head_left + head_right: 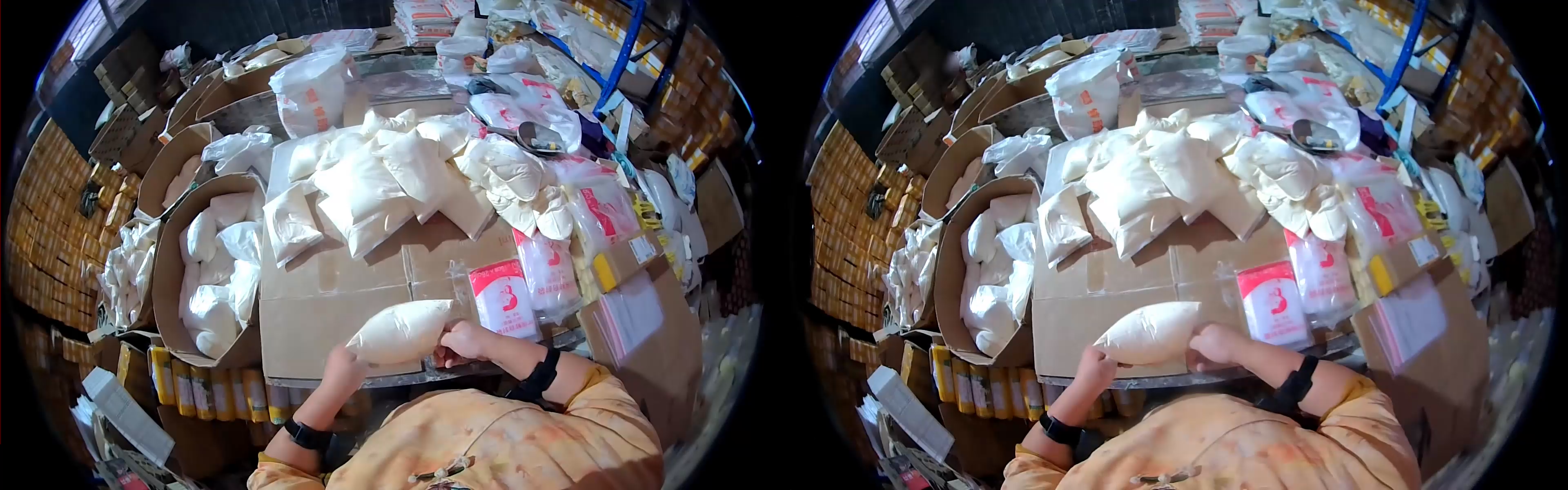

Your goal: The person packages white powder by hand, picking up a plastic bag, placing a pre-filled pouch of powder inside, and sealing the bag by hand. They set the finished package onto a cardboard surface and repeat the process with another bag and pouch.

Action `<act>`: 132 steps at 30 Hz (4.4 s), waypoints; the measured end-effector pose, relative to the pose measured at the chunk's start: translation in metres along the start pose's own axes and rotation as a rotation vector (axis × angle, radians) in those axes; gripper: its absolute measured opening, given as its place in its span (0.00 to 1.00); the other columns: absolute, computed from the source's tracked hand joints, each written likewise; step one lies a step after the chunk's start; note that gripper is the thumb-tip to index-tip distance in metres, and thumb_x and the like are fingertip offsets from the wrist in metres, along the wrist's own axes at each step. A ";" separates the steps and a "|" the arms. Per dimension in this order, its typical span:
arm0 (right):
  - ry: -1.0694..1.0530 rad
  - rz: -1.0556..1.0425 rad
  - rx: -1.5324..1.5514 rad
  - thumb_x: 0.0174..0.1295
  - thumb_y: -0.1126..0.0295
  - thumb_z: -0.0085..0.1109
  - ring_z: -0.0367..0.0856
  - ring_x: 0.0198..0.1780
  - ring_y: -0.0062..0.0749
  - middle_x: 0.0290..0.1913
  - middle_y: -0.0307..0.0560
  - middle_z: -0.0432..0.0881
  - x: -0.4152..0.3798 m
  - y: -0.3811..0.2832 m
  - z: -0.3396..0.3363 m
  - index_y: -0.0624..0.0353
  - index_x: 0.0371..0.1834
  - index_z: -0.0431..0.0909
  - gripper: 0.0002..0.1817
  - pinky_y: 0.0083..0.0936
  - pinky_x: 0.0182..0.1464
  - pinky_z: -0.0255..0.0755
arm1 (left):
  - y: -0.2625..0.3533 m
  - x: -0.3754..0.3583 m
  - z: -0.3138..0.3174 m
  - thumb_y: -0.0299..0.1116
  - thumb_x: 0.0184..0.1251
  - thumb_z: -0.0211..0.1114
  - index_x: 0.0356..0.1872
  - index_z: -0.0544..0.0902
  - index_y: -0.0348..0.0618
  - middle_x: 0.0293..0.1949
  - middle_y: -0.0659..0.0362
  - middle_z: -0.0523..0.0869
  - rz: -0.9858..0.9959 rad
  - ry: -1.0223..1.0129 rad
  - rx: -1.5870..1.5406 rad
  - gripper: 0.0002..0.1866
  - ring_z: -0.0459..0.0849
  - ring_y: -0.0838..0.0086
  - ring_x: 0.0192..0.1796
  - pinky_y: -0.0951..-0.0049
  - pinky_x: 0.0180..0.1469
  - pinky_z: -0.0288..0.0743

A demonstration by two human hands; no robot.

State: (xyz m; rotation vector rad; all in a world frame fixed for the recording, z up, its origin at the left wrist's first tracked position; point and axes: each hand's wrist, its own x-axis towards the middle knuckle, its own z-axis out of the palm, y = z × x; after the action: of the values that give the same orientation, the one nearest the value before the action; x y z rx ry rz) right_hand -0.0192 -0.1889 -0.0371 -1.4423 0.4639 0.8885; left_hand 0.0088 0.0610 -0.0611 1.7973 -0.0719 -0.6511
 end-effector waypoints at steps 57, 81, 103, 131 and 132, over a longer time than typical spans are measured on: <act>0.306 -1.225 -1.479 0.50 0.65 0.54 0.73 0.50 0.36 0.40 0.44 0.76 0.029 -0.018 0.002 0.53 0.38 0.76 0.12 0.40 0.55 0.62 | -0.013 0.042 0.009 0.32 0.48 0.60 0.34 0.80 0.49 0.41 0.64 0.76 0.715 -0.017 1.266 0.09 0.73 0.70 0.51 0.44 0.64 0.52; 0.491 -0.854 -1.302 0.57 0.66 0.49 0.79 0.30 0.48 0.26 0.49 0.78 0.087 -0.025 -0.018 0.56 0.28 0.72 0.06 0.42 0.30 0.71 | 0.028 0.037 -0.022 0.30 0.49 0.56 0.29 0.77 0.48 0.27 0.63 0.77 0.891 -0.179 1.345 0.05 0.78 0.70 0.38 0.62 0.58 0.66; 0.225 -1.121 -1.538 0.50 0.68 0.51 0.77 0.32 0.37 0.27 0.43 0.76 0.054 -0.016 -0.024 0.52 0.23 0.74 0.03 0.33 0.34 0.71 | -0.013 0.026 -0.055 0.32 0.50 0.58 0.26 0.76 0.49 0.28 0.61 0.77 0.608 -0.003 1.220 0.03 0.78 0.67 0.36 0.65 0.45 0.69; 0.211 -0.684 -0.730 0.46 0.71 0.65 0.70 0.56 0.44 0.54 0.54 0.71 0.049 -0.006 -0.039 0.55 0.55 0.69 0.28 0.31 0.55 0.66 | -0.039 0.026 -0.054 0.30 0.44 0.72 0.48 0.73 0.44 0.48 0.54 0.74 0.444 0.123 0.461 0.26 0.74 0.62 0.52 0.67 0.51 0.70; 0.137 -0.686 -0.664 0.45 0.74 0.65 0.67 0.59 0.40 0.57 0.51 0.67 0.060 0.005 -0.038 0.54 0.57 0.67 0.32 0.30 0.58 0.63 | -0.055 0.031 -0.050 0.30 0.43 0.73 0.52 0.71 0.45 0.53 0.54 0.71 0.409 0.071 0.313 0.31 0.70 0.62 0.57 0.67 0.55 0.67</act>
State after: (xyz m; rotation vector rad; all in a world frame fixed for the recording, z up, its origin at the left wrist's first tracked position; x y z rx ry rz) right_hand 0.0227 -0.2121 -0.0905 -2.0904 -0.2702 0.3843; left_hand 0.0428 0.1112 -0.1141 2.0227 -0.5031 -0.2919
